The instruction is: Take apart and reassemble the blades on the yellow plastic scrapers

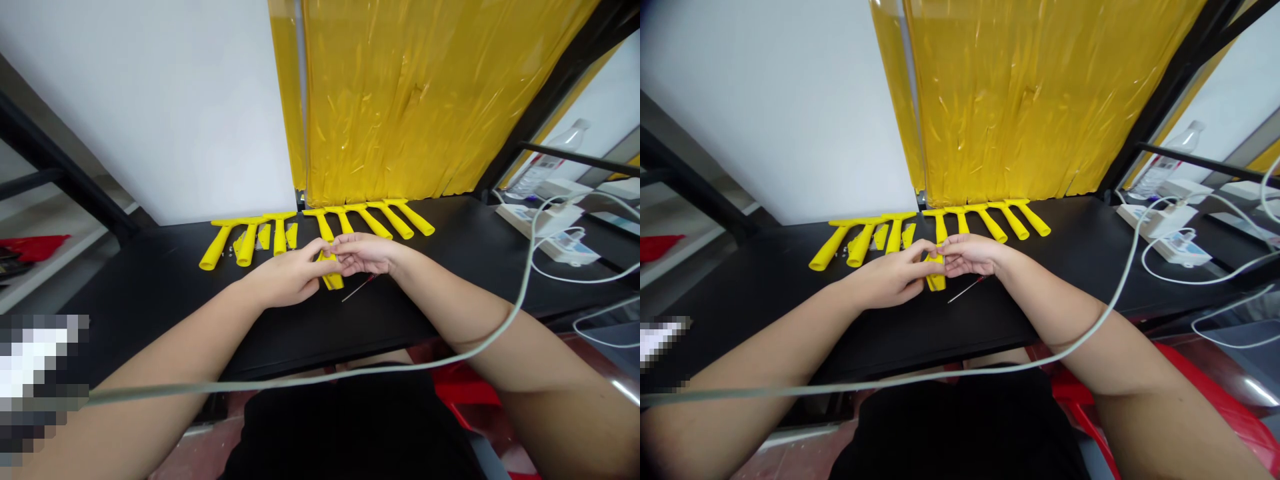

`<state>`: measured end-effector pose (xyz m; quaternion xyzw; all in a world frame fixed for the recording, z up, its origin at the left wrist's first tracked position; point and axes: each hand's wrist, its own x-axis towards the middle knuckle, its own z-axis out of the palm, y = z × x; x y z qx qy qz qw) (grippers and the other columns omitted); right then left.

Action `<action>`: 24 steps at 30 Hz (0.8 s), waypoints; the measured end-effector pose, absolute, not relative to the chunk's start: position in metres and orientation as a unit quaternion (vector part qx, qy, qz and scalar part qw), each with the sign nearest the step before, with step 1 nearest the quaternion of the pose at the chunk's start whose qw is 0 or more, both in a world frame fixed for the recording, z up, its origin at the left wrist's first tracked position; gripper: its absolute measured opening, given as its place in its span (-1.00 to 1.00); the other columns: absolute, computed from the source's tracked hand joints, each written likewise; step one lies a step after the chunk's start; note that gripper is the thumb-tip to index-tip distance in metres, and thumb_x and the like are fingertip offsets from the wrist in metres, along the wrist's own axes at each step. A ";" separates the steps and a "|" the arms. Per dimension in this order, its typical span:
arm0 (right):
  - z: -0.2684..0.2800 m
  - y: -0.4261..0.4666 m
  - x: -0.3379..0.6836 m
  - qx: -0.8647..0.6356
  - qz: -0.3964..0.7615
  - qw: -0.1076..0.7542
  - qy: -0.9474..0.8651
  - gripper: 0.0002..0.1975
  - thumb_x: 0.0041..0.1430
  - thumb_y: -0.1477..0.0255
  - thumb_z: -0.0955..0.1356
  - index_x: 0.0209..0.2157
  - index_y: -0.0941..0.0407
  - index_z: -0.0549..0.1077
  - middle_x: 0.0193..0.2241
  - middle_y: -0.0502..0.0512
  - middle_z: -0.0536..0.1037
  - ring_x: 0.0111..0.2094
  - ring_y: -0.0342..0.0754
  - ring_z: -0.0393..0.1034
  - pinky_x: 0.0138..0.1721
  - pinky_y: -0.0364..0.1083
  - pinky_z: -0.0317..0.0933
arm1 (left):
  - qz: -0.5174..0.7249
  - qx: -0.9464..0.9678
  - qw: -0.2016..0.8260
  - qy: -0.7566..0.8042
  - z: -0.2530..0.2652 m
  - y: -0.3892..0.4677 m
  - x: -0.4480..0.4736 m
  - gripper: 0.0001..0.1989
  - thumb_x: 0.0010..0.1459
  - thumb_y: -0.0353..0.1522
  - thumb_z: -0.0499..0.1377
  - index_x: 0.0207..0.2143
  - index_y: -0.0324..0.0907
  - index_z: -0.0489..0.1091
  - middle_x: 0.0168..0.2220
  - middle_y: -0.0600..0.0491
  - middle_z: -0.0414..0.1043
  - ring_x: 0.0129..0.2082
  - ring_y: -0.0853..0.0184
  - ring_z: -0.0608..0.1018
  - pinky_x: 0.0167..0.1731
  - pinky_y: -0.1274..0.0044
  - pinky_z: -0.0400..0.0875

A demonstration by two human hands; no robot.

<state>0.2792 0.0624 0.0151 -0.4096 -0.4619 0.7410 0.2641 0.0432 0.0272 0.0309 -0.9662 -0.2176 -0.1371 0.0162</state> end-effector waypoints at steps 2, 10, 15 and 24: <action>0.015 0.062 0.280 -0.408 0.742 0.256 -0.467 -0.90 0.31 0.51 0.46 -0.28 0.17 0.46 -0.48 0.01 0.59 -0.48 -0.17 0.57 -0.39 -0.21 0.53 | -0.139 -0.966 0.016 -0.217 0.030 0.028 0.043 -0.51 0.24 -0.54 0.08 0.15 -0.01 0.48 0.18 -0.09 0.32 -0.32 0.41 0.52 -0.39 0.58 0.47; 0.017 0.060 0.278 -0.420 0.729 0.257 -0.476 -0.90 0.34 0.51 0.44 -0.27 0.17 0.46 -0.47 0.04 0.62 -0.49 -0.17 0.58 -0.41 -0.23 0.53 | -0.169 -0.967 0.003 -0.188 0.028 0.032 0.039 -0.64 0.29 -0.53 0.06 0.03 -0.09 0.49 0.15 -0.11 0.38 -0.14 0.31 0.58 -0.27 0.52 0.51; 0.016 0.060 0.279 -0.407 0.720 0.264 -0.497 -0.82 0.31 0.46 0.48 -0.31 0.15 0.41 -0.50 0.04 0.62 -0.51 -0.14 0.58 -0.42 -0.20 0.54 | -0.185 -0.966 -0.003 -0.181 0.031 0.034 0.037 -0.79 0.29 -0.52 0.10 -0.15 -0.13 0.50 0.06 -0.07 0.44 -0.18 0.32 0.58 -0.24 0.51 0.50; 0.017 0.059 0.282 -0.382 0.687 0.299 -0.541 -0.76 0.27 0.40 0.52 -0.32 0.11 0.39 -0.53 0.00 0.61 -0.53 -0.14 0.57 -0.41 -0.17 0.56 | -0.200 -0.960 0.023 -0.192 0.030 0.038 0.035 -0.85 0.31 -0.47 0.15 -0.15 -0.15 0.50 0.15 -0.07 0.48 -0.12 0.29 0.64 -0.23 0.50 0.53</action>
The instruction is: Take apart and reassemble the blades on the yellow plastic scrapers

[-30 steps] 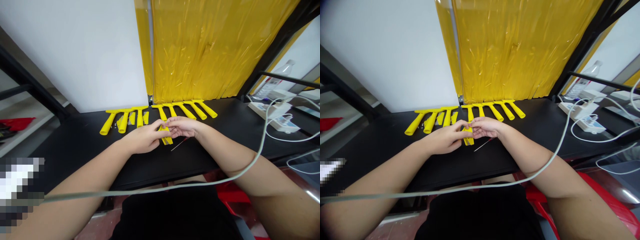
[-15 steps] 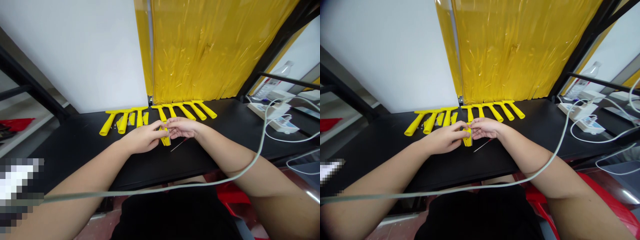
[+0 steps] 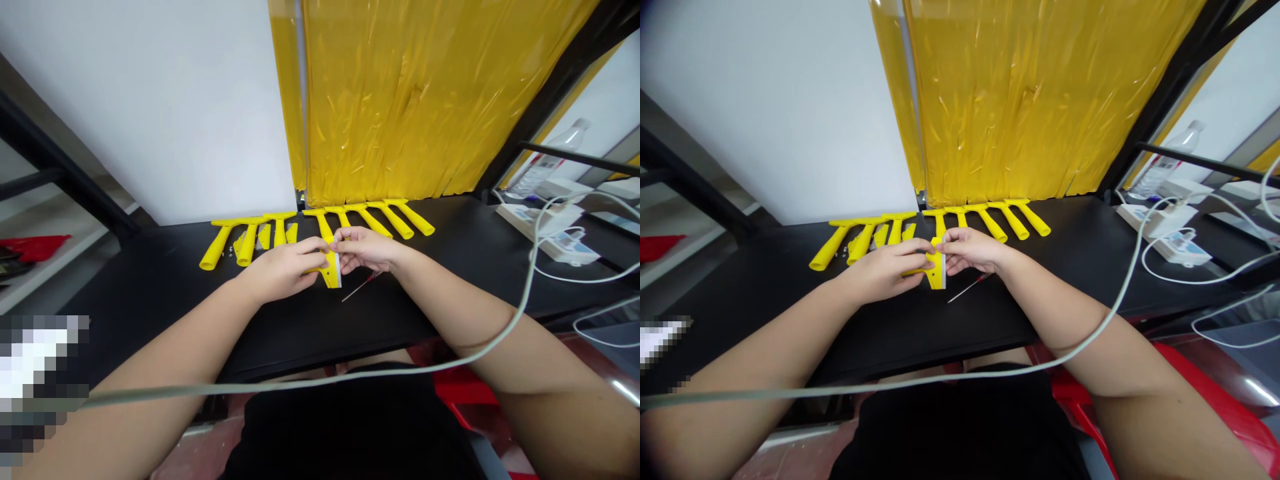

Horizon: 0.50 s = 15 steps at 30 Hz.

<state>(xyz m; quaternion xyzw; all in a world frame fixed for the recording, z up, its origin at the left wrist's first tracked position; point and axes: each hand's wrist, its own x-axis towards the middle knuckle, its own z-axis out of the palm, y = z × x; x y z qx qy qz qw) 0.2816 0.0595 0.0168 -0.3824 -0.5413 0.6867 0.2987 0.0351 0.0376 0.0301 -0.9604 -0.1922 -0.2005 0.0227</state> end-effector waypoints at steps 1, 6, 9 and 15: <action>0.017 0.059 0.281 -0.380 0.684 0.304 -0.544 -0.77 0.27 0.41 0.52 -0.32 0.11 0.40 -0.53 0.00 0.61 -0.54 -0.15 0.56 -0.41 -0.17 0.57 | -0.203 -0.960 0.025 -0.194 0.030 0.038 0.035 -0.86 0.31 -0.47 0.16 -0.15 -0.15 0.50 0.15 -0.07 0.49 -0.12 0.29 0.64 -0.23 0.50 0.53; 0.016 0.058 0.280 -0.380 0.669 0.322 -0.552 -0.78 0.25 0.43 0.52 -0.32 0.11 0.40 -0.54 -0.03 0.59 -0.55 -0.17 0.54 -0.41 -0.17 0.56 | -0.219 -0.955 0.046 -0.196 0.029 0.038 0.034 -0.89 0.32 -0.44 0.18 -0.16 -0.16 0.51 0.13 -0.06 0.52 -0.13 0.30 0.65 -0.24 0.51 0.54; 0.017 0.057 0.279 -0.377 0.665 0.329 -0.555 -0.74 0.18 0.46 0.56 -0.31 0.12 0.40 -0.53 -0.05 0.60 -0.53 -0.17 0.55 -0.39 -0.18 0.57 | -0.224 -0.954 0.048 -0.196 0.028 0.039 0.034 -0.88 0.34 -0.44 0.17 -0.12 -0.16 0.49 0.12 -0.06 0.52 -0.12 0.30 0.65 -0.21 0.50 0.55; 0.021 0.055 0.278 -0.371 0.640 0.330 -0.586 -0.88 0.22 0.52 0.51 -0.22 0.17 0.53 -0.50 -0.03 0.61 -0.52 -0.18 0.56 -0.39 -0.20 0.57 | -0.199 -0.956 0.059 -0.206 0.028 0.041 0.033 -0.90 0.37 -0.42 0.15 -0.11 -0.19 0.45 0.10 -0.11 0.46 -0.17 0.31 0.61 -0.26 0.50 0.51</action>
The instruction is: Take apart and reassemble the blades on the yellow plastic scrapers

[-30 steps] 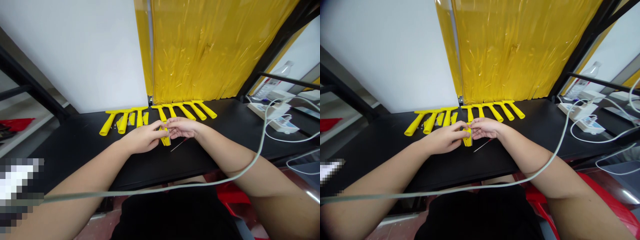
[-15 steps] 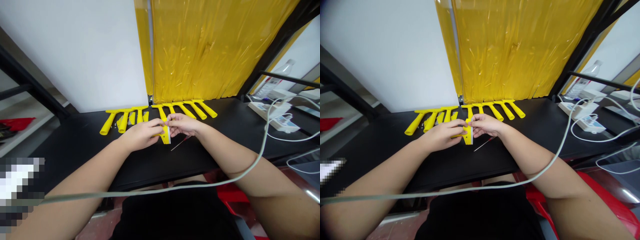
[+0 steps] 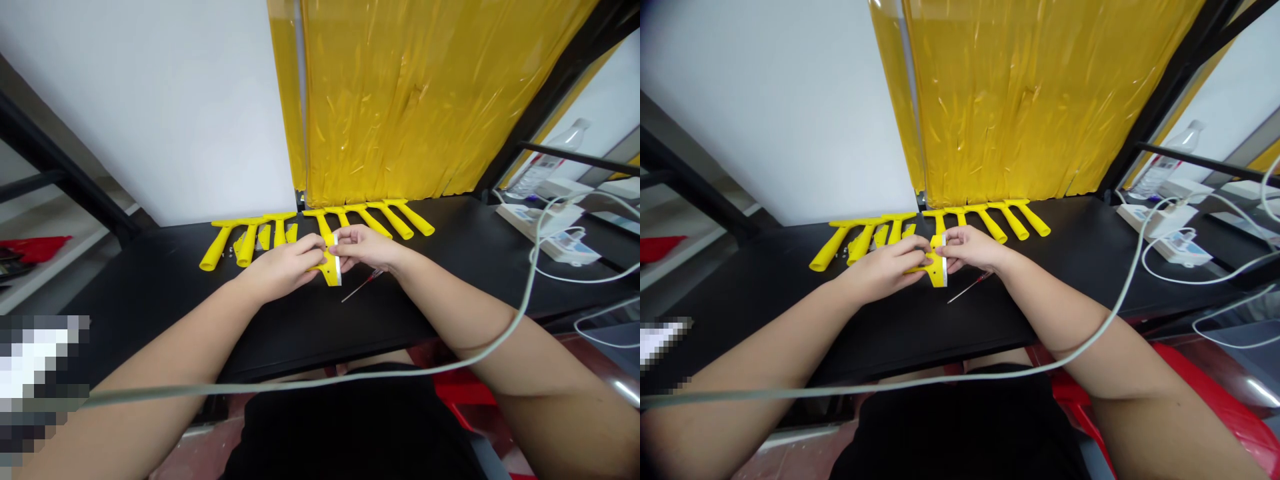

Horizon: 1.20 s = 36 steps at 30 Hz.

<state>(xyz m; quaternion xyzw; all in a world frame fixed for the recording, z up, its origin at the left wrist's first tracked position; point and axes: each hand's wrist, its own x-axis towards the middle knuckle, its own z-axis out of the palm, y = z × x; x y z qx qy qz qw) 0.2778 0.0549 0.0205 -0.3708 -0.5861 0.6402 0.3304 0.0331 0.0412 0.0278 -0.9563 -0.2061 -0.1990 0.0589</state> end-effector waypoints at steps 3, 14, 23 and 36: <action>0.019 0.058 0.279 -0.371 0.611 0.348 -0.606 -0.86 0.21 0.49 0.53 -0.24 0.17 0.53 -0.50 -0.02 0.60 -0.50 -0.18 0.56 -0.41 -0.20 0.56 | -0.191 -0.954 0.059 -0.222 0.030 0.042 0.030 -0.81 0.37 -0.39 0.18 0.01 -0.17 0.45 0.09 -0.11 0.42 -0.17 0.29 0.59 -0.27 0.49 0.49; 0.015 0.064 0.283 -0.364 0.571 0.394 -0.622 -0.63 0.01 0.29 0.65 -0.31 0.15 0.50 -0.54 -0.05 0.56 -0.50 -0.15 0.55 -0.41 -0.17 0.58 | -0.228 -0.948 0.119 -0.186 0.028 0.046 0.029 -0.66 0.45 -0.44 0.09 0.17 -0.07 0.51 0.10 -0.10 0.50 -0.09 0.27 0.62 -0.22 0.50 0.53; 0.019 0.064 0.281 -0.396 0.589 0.398 -0.582 -0.78 0.26 0.33 0.52 -0.31 0.16 0.50 -0.52 0.02 0.57 -0.53 -0.15 0.52 -0.46 -0.17 0.54 | -0.263 -0.949 0.089 -0.149 0.027 0.051 0.031 -0.70 0.41 -0.48 0.13 0.12 -0.19 0.52 0.15 -0.12 0.57 0.08 0.20 0.64 0.09 0.34 0.60; 0.021 0.047 0.278 -0.416 0.284 0.143 -0.852 -0.70 0.11 0.66 0.45 -0.12 0.16 0.68 -0.32 0.05 0.69 -0.35 -0.13 0.55 -0.22 -0.16 0.39 | -0.293 -0.923 0.081 -0.234 0.039 0.061 0.009 -0.72 0.40 -0.43 0.13 0.07 -0.23 0.56 0.14 -0.13 0.56 0.12 0.19 0.63 0.16 0.33 0.56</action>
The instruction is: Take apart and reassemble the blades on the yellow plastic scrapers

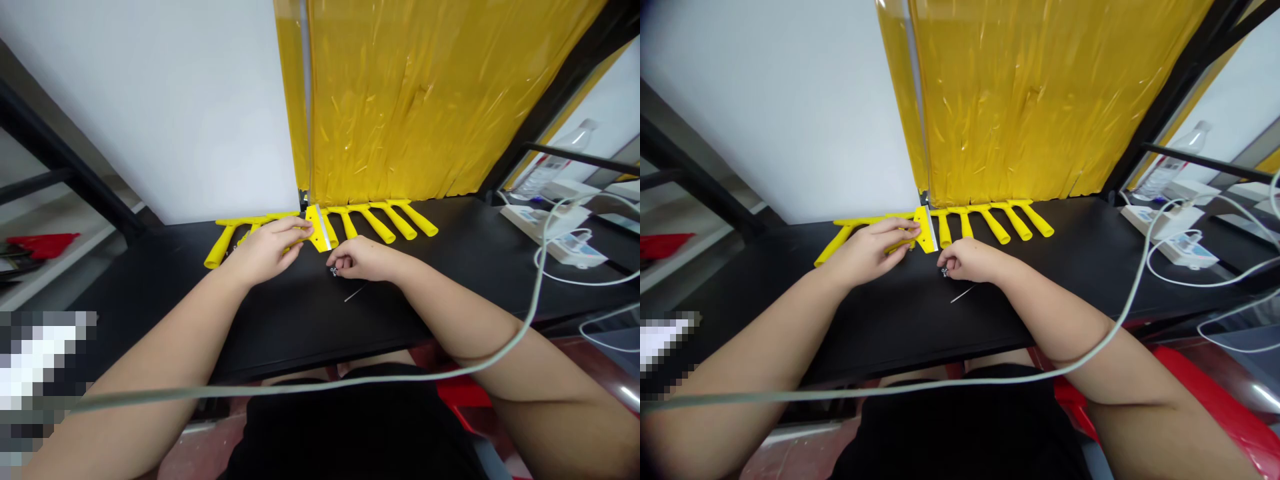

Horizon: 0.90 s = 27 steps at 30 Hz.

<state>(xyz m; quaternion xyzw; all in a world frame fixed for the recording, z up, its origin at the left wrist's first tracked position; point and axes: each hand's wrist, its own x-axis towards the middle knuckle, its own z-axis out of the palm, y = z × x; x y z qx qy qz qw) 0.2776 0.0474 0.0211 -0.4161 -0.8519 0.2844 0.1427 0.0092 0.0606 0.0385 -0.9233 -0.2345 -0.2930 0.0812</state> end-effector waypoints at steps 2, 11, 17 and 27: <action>0.020 0.048 0.275 -0.410 0.259 0.133 -0.864 -0.70 0.14 0.66 0.43 -0.11 0.15 0.69 -0.31 0.05 0.69 -0.35 -0.13 0.55 -0.22 -0.16 0.37 | -0.288 -0.925 0.083 -0.234 0.038 0.061 0.010 -0.71 0.40 -0.43 0.13 0.07 -0.23 0.56 0.14 -0.13 0.56 0.11 0.19 0.63 0.15 0.33 0.57; 0.025 0.041 0.270 -0.435 0.260 0.142 -0.850 -0.77 0.10 0.73 0.41 -0.27 0.18 0.62 -0.37 0.04 0.65 -0.35 -0.13 0.53 -0.25 -0.17 0.30 | -0.275 -0.932 0.066 -0.227 0.037 0.060 0.013 -0.69 0.39 -0.46 0.14 0.10 -0.19 0.55 0.17 -0.14 0.55 0.10 0.16 0.64 0.08 0.30 0.59; 0.027 0.039 0.267 -0.445 0.265 0.151 -0.842 -0.78 0.04 0.74 0.41 -0.32 0.16 0.57 -0.41 0.00 0.58 -0.42 -0.16 0.43 -0.30 -0.16 0.25 | -0.273 -0.934 0.067 -0.219 0.034 0.063 0.013 -0.69 0.37 -0.46 0.16 0.10 -0.18 0.55 0.18 -0.16 0.54 0.11 0.14 0.64 0.08 0.27 0.59; 0.032 0.052 0.295 -0.423 0.307 0.264 -0.811 -0.93 0.15 0.51 0.43 -0.29 0.13 0.58 -0.36 0.04 0.58 -0.36 -0.12 0.41 -0.27 -0.12 0.32 | -0.266 -0.935 0.060 -0.225 0.032 0.062 0.016 -0.72 0.39 -0.45 0.14 0.06 -0.18 0.57 0.18 -0.12 0.55 0.12 0.18 0.63 0.13 0.31 0.58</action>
